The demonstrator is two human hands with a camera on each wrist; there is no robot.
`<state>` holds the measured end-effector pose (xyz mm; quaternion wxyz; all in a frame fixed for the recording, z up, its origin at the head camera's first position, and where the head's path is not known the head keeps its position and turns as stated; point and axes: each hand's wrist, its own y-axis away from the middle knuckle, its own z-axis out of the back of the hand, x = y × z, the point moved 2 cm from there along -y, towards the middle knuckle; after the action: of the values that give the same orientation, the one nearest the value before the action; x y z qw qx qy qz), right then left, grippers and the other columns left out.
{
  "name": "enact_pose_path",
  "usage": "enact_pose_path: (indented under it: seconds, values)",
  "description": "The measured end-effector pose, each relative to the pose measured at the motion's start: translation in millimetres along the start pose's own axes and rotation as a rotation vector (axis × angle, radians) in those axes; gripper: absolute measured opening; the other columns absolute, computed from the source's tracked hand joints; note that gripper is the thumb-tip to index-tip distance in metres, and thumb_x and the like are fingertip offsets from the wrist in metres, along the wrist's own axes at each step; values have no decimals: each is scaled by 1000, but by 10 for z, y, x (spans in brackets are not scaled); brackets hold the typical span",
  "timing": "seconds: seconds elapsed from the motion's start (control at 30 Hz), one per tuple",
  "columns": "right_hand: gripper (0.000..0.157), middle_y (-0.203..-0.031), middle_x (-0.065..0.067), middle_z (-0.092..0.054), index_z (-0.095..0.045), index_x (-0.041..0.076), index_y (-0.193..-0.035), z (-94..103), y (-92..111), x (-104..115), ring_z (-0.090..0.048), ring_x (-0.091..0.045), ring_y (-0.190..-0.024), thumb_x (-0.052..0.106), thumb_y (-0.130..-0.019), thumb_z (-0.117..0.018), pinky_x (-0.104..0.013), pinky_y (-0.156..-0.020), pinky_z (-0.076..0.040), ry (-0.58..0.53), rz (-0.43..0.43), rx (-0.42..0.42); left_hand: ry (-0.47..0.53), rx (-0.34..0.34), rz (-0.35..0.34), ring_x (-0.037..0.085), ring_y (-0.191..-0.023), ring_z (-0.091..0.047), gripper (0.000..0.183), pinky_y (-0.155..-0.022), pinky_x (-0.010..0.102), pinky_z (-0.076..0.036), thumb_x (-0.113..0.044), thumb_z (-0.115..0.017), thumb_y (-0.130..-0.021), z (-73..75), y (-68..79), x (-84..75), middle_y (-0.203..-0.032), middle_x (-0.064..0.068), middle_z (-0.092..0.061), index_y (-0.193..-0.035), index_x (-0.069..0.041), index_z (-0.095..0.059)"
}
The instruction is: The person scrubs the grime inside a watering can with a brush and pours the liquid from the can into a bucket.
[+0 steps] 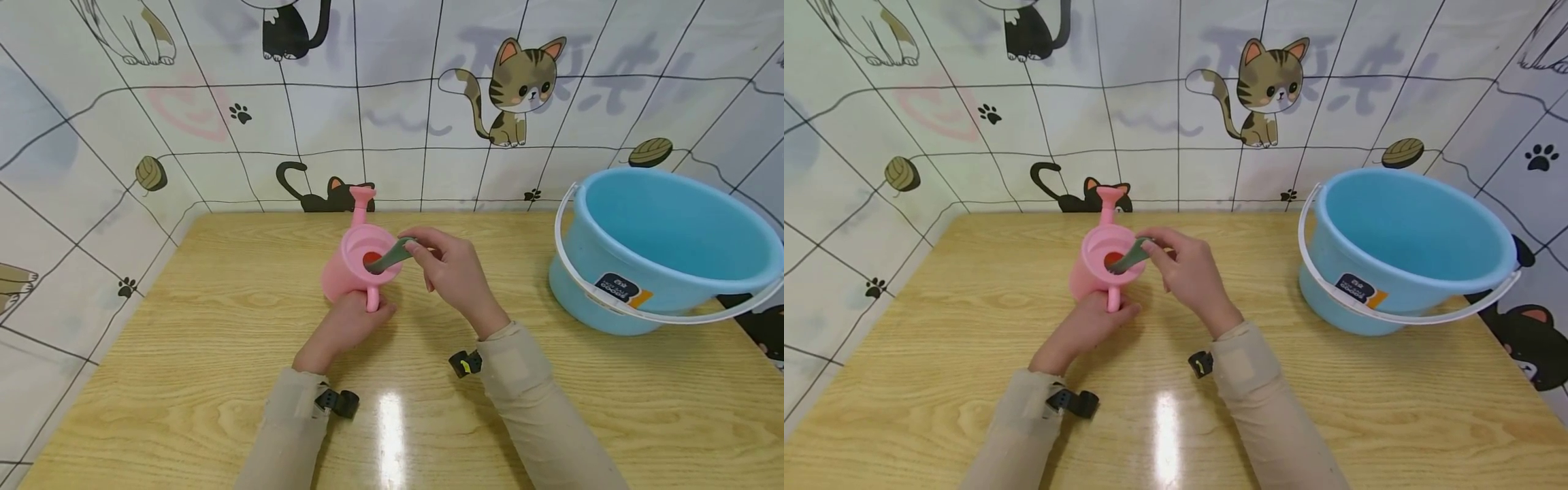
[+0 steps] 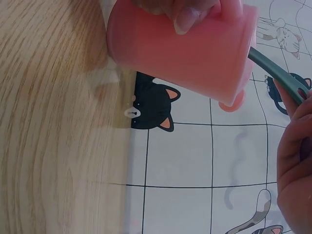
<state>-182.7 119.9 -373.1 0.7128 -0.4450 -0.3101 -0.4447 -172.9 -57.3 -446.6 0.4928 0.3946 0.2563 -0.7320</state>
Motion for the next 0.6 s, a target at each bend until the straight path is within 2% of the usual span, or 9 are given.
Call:
enact_pose_path:
  seconds: [0.33, 0.6]
  values:
    - [26, -61, -1, -52, -61, 25, -107, 59, -11, 16, -43, -20, -39, 39, -87, -52, -31, -36, -34, 22, -3, -10, 18, 5, 11, 11, -44, -29, 36, -45, 25, -28, -31, -57, -84, 17, 6, -24, -52, -3, -32, -58, -11, -42]
    - [26, -62, -4, -51, -58, 28, -112, 132, -20, -3, -44, -23, -41, 37, -89, -51, -31, -37, -33, 1, -38, -27, -21, 9, -7, 11, -44, -32, 35, -46, 26, -31, -31, -57, -84, 16, 6, -11, -52, -4, -33, -59, -12, -43]
